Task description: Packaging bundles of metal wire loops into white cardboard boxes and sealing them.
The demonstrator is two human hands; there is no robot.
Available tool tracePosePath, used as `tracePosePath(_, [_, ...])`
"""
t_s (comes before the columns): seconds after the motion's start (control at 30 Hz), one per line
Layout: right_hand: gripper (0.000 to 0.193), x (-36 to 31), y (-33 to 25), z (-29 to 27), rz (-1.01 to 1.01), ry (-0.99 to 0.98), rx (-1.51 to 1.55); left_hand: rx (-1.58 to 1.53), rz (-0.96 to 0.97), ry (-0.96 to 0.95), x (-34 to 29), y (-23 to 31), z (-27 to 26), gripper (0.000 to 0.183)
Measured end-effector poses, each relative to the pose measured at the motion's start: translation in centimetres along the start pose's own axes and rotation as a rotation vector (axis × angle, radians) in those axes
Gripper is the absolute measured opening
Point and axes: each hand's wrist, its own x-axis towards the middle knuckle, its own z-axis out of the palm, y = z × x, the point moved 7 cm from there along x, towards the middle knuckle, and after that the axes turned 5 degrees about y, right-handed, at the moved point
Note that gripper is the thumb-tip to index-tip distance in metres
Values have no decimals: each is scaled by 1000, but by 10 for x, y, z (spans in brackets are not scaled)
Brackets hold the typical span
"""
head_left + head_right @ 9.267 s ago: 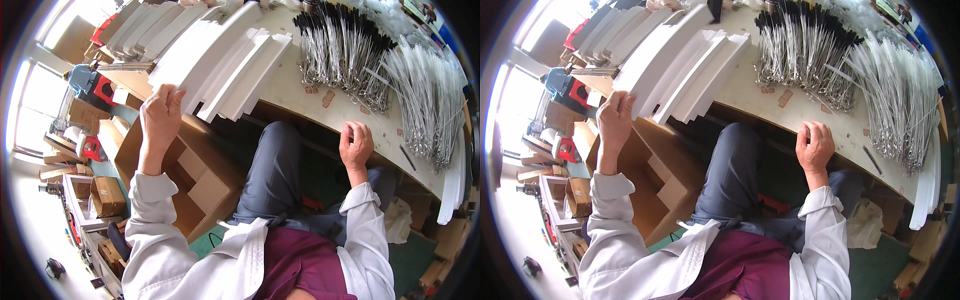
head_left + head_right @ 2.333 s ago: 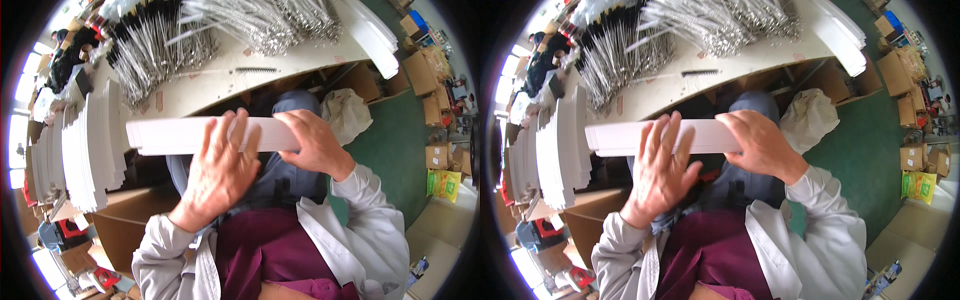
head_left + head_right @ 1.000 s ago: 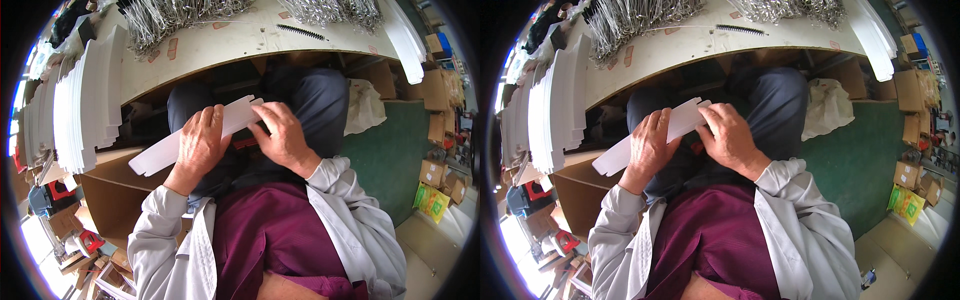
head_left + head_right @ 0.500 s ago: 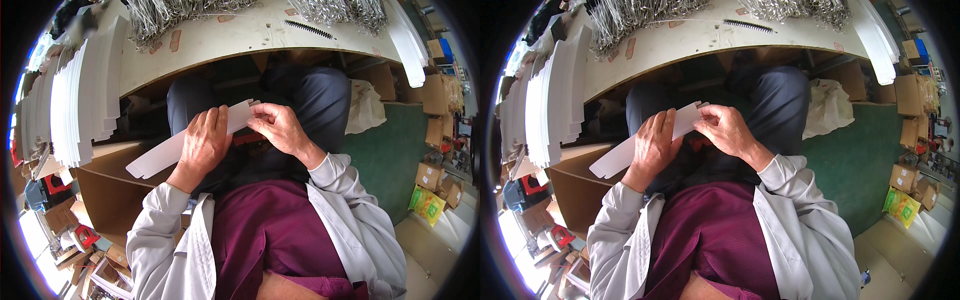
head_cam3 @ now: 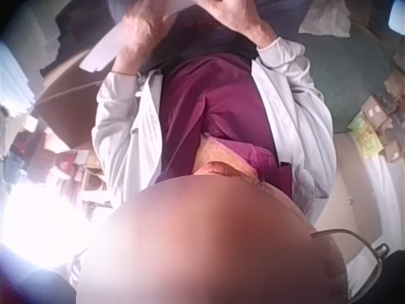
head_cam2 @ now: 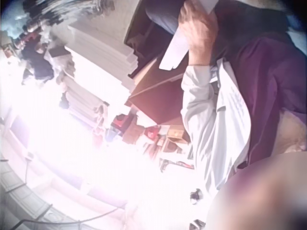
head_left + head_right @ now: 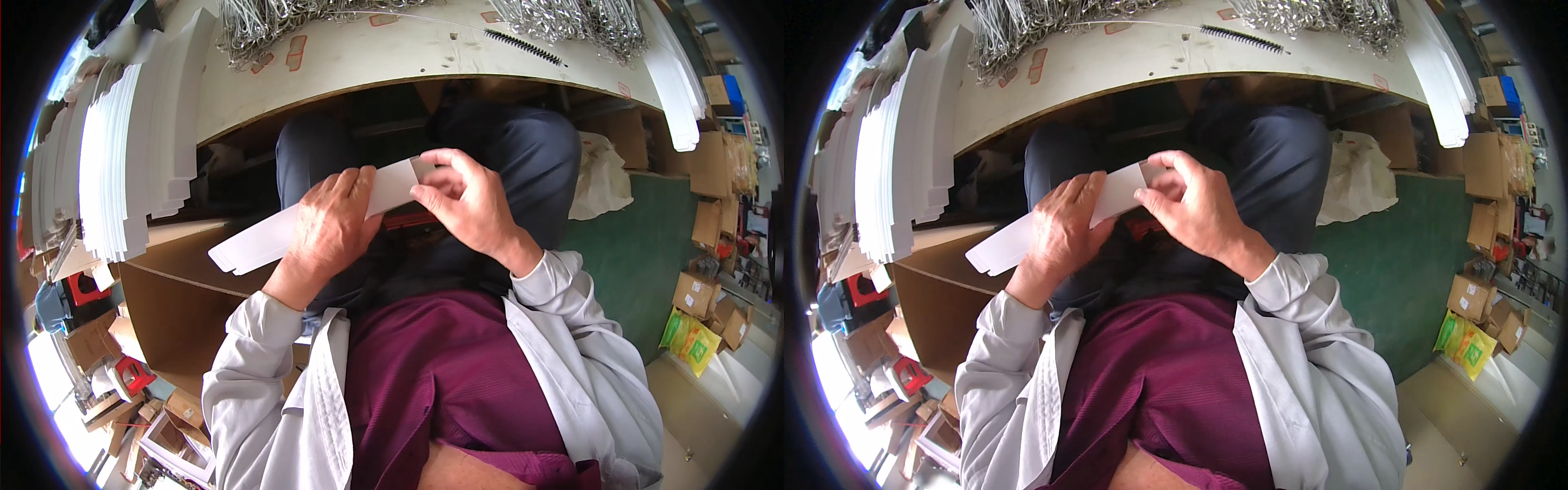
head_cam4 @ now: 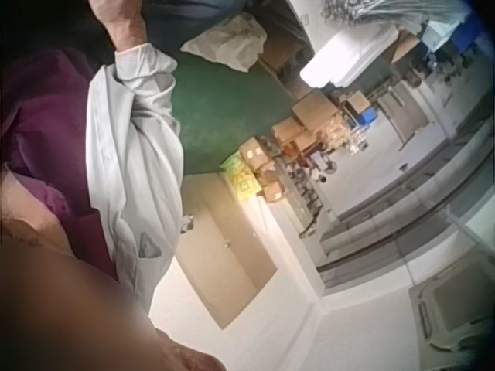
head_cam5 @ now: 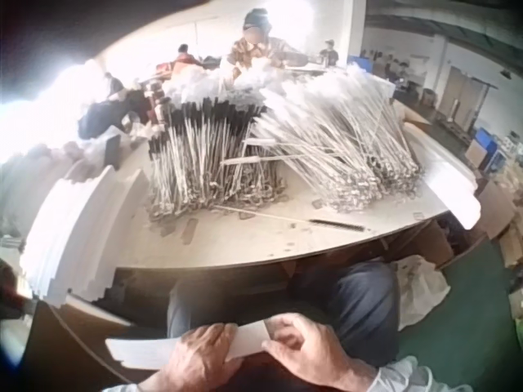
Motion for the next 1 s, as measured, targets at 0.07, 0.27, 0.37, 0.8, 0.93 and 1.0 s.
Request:
tracePosePath(0.07, [55, 1, -36, 1, -367, 30, -343, -44, -58, -41, 4, -5, -2, 64])
tracePosePath(0.27, [61, 1, -33, 26, -726, -154, -722, -142, -29, -74, 12, 2, 8, 58])
tracePosePath(0.37, [61, -4, -38, 26, -811, -153, -799, -125, -40, -69, 7, 3, 0, 59])
tracePosePath(0.8, [60, 3, -37, 40, -822, -212, -802, -73, -27, -145, -1, -8, -5, 64])
tracePosePath(0.93, [57, 3, -35, 33, -787, -233, -813, -40, -43, -66, -8, -19, -25, 67])
tracePosePath(1.0, [54, 6, -44, 23, -784, -158, -835, -10, -55, -95, -11, -27, -27, 67])
